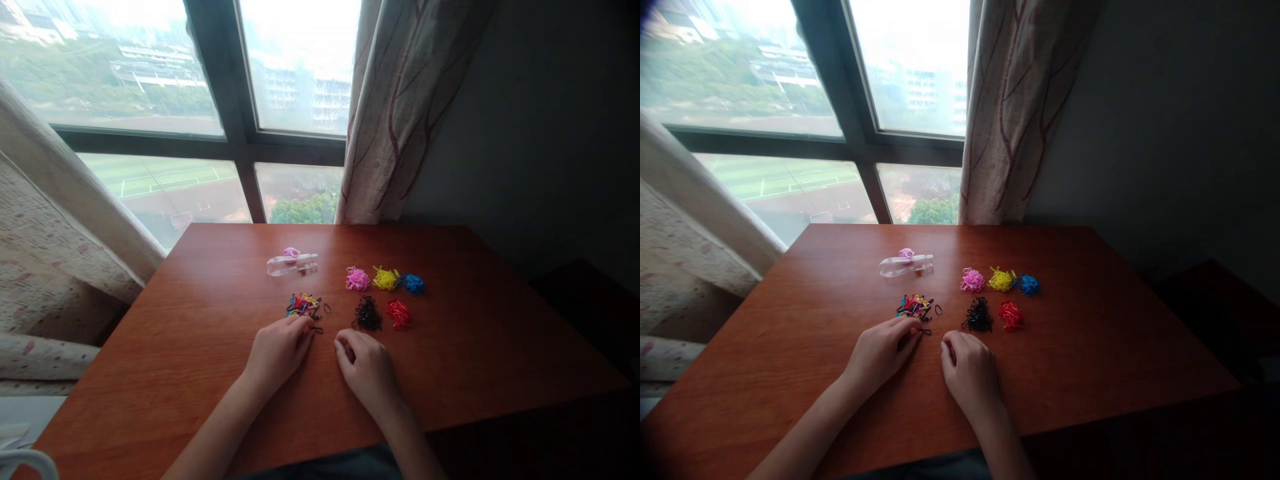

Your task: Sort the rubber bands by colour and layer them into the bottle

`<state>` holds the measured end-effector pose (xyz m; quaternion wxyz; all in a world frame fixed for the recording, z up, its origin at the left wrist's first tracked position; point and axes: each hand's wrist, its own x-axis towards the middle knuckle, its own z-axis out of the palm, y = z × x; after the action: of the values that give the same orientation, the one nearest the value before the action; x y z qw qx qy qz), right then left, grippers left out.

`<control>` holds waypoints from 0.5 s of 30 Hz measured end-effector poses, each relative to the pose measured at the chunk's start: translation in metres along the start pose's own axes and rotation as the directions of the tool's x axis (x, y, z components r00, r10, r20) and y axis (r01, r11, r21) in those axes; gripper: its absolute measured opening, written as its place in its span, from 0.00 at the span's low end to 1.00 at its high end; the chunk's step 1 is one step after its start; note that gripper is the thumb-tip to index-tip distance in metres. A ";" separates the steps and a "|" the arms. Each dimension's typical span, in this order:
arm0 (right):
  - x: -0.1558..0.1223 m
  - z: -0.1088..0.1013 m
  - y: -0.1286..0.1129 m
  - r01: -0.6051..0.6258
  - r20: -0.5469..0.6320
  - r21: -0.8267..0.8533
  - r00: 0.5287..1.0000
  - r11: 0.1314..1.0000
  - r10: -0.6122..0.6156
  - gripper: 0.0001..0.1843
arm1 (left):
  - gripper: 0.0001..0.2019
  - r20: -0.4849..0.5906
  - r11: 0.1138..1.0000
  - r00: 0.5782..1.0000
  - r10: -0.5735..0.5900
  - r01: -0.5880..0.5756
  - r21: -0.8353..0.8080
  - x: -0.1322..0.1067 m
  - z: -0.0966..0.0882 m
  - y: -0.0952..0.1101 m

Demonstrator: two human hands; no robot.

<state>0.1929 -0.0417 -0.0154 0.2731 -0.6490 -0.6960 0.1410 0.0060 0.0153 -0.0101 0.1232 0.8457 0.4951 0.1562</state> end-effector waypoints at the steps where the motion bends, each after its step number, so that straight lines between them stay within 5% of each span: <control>1: 0.000 0.000 0.000 0.001 0.000 0.001 1.000 1.000 -0.001 0.08 | 0.08 0.004 1.000 1.000 -0.004 0.004 0.001 0.000 0.000 0.000; 9: 0.000 0.001 0.000 0.012 0.017 -0.018 1.000 1.000 -0.012 0.09 | 0.06 0.013 0.996 1.000 -0.006 0.008 -0.090 0.009 -0.005 0.009; 15: -0.001 0.004 0.002 0.034 0.000 -0.059 0.999 0.998 -0.034 0.08 | 0.06 0.017 0.979 0.993 0.113 -0.109 -0.175 0.051 -0.003 0.042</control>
<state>0.1924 -0.0414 -0.0202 0.2565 -0.6448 -0.7107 0.1156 0.0621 0.0396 0.0151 0.1943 0.8600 0.4300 0.1942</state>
